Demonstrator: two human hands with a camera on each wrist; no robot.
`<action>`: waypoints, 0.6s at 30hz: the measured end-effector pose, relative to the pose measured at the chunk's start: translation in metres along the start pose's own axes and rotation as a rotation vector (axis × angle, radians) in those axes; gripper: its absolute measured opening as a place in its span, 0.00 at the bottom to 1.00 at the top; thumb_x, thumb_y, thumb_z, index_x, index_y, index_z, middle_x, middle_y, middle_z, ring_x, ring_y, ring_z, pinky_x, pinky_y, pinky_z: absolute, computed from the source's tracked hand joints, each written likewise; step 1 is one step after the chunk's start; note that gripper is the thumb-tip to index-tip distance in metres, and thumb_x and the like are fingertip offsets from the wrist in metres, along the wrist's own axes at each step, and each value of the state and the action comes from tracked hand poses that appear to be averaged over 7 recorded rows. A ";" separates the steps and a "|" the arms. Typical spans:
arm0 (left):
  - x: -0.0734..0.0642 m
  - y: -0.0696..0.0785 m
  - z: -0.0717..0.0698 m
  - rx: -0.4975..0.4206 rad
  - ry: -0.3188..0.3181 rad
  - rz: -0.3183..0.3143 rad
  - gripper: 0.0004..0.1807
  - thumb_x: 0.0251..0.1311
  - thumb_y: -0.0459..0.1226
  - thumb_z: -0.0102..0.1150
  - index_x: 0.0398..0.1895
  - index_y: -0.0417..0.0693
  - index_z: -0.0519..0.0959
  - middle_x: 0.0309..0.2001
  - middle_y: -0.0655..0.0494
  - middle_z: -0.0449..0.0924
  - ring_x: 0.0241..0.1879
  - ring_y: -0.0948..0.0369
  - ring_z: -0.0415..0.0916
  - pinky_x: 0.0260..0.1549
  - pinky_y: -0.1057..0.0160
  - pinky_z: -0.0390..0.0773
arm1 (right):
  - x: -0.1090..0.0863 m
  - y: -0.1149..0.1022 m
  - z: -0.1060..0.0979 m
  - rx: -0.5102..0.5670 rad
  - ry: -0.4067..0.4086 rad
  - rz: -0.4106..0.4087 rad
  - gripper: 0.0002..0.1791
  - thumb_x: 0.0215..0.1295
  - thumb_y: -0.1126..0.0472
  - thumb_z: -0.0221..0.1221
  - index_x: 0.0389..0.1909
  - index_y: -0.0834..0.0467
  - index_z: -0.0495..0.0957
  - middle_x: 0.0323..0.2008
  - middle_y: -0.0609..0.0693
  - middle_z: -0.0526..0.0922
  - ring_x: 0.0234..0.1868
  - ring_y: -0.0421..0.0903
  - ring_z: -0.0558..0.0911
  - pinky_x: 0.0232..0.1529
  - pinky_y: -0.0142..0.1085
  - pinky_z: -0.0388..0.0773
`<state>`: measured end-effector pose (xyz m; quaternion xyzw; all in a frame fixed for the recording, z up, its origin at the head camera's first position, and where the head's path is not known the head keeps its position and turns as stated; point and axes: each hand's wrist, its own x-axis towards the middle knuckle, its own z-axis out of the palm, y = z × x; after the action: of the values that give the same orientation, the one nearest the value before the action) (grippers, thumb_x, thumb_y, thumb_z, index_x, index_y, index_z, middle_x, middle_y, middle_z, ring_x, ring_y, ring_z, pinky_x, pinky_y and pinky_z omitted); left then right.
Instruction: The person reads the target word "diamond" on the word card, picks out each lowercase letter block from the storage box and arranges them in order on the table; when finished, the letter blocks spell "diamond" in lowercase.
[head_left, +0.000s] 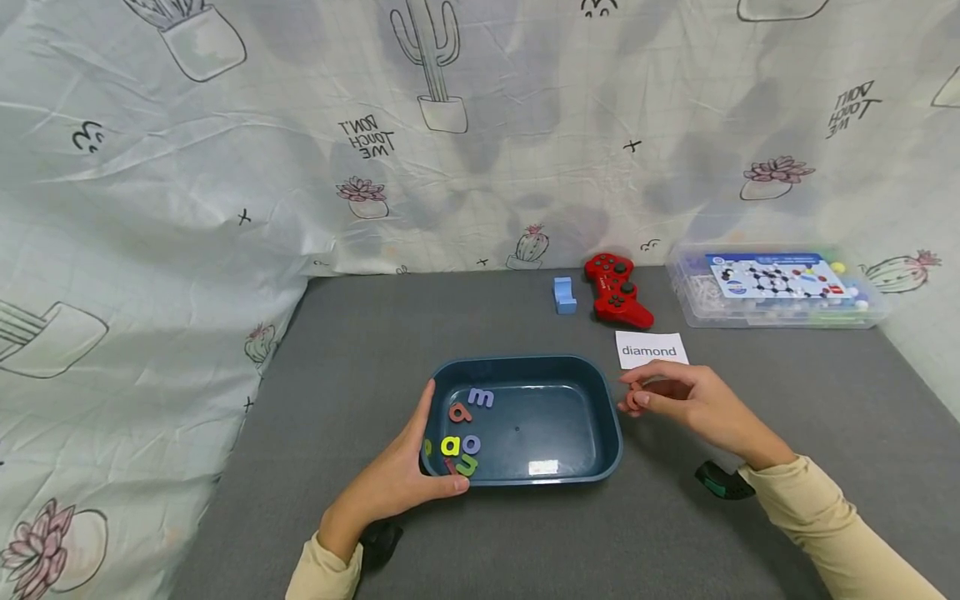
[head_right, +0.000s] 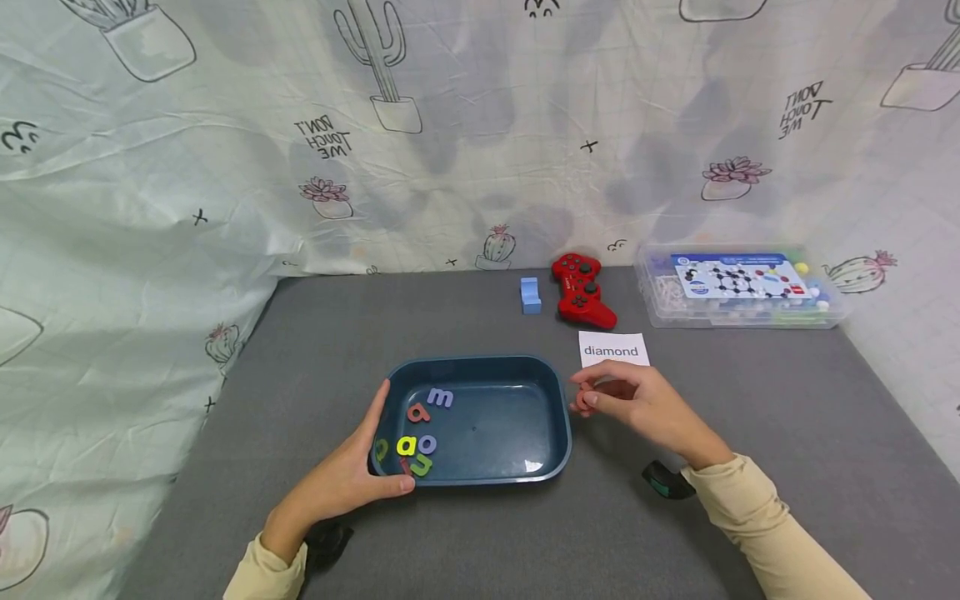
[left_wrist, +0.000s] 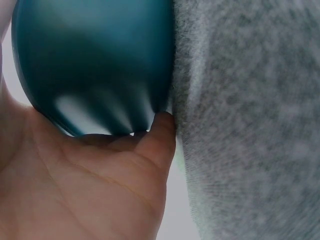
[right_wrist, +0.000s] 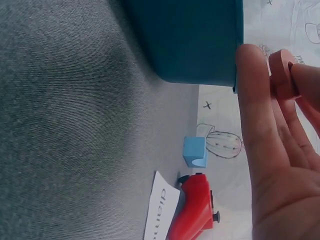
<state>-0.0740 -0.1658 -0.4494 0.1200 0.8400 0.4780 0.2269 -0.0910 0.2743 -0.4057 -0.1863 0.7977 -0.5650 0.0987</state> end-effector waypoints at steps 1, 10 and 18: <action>0.000 0.000 0.000 -0.001 0.001 0.001 0.74 0.56 0.55 0.80 0.87 0.74 0.27 0.88 0.53 0.30 0.84 0.45 0.39 0.74 0.28 0.46 | -0.001 0.000 0.000 -0.009 0.013 0.018 0.15 0.78 0.68 0.61 0.60 0.70 0.80 0.46 0.60 0.89 0.44 0.53 0.90 0.47 0.44 0.88; 0.001 0.000 0.000 -0.002 -0.004 0.006 0.73 0.57 0.55 0.80 0.87 0.74 0.27 0.88 0.53 0.29 0.84 0.45 0.37 0.74 0.28 0.46 | -0.004 0.007 -0.001 -0.015 0.057 0.004 0.15 0.76 0.69 0.63 0.58 0.71 0.82 0.45 0.60 0.89 0.42 0.52 0.90 0.46 0.42 0.88; 0.001 -0.001 0.000 -0.016 0.000 0.007 0.74 0.56 0.55 0.80 0.87 0.75 0.27 0.88 0.54 0.30 0.84 0.46 0.38 0.75 0.29 0.46 | -0.001 0.018 0.000 0.080 0.005 -0.003 0.23 0.71 0.75 0.65 0.64 0.76 0.75 0.56 0.72 0.79 0.51 0.48 0.90 0.48 0.42 0.87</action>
<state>-0.0745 -0.1660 -0.4510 0.1213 0.8357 0.4854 0.2263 -0.0931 0.2802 -0.4231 -0.1820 0.7744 -0.5970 0.1033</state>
